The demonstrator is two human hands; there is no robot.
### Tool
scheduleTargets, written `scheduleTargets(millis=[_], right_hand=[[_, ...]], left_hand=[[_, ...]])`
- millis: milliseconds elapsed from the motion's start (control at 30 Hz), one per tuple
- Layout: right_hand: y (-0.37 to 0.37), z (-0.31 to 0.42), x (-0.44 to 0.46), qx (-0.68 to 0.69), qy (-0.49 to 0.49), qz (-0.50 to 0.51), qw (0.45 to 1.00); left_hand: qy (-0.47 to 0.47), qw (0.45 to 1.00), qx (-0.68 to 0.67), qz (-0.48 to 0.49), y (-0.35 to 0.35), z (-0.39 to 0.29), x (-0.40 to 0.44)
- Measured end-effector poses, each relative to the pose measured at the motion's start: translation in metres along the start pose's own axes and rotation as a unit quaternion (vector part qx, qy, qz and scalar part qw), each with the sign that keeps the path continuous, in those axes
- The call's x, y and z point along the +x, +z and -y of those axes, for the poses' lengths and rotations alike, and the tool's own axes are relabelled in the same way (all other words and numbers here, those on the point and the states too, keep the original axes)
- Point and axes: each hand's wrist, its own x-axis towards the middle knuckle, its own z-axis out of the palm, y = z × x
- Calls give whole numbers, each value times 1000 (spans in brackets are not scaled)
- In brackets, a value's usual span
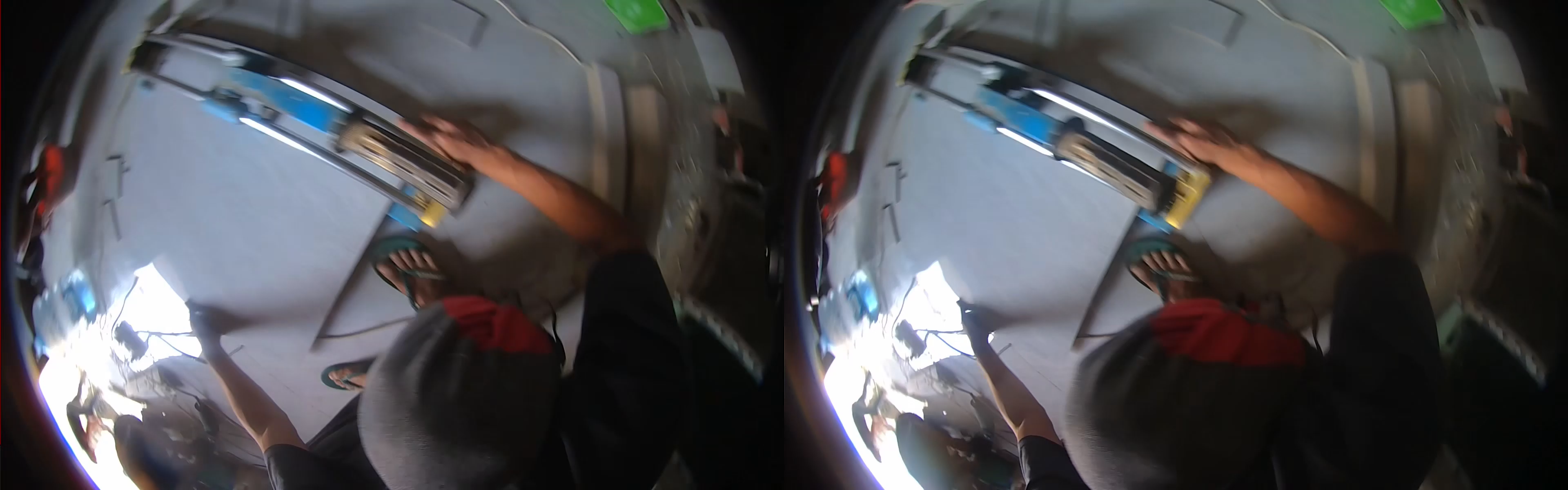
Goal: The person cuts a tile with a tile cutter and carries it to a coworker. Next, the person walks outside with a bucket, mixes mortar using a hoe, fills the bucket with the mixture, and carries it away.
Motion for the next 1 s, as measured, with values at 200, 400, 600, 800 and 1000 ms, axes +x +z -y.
scheduleTargets(millis=[200,400,600,800,1000], right_hand=[[-24,19,0,-66,-48,-58,995],[-26,12,5,39,-146,-95,984],[-9,-4,2,59,-70,-65,994],[-7,-7,-1,204,-51,-67,975],[-33,15,4,161,-92,-52,981]], left_hand=[[6,994,-2,-109,67,-33,-48],[42,986,-84,-136,65,-27,-37],[22,987,-76,-140,68,-27,-42],[18,983,19,-181,81,-36,-48],[2,982,23,-185,81,-40,-48]])
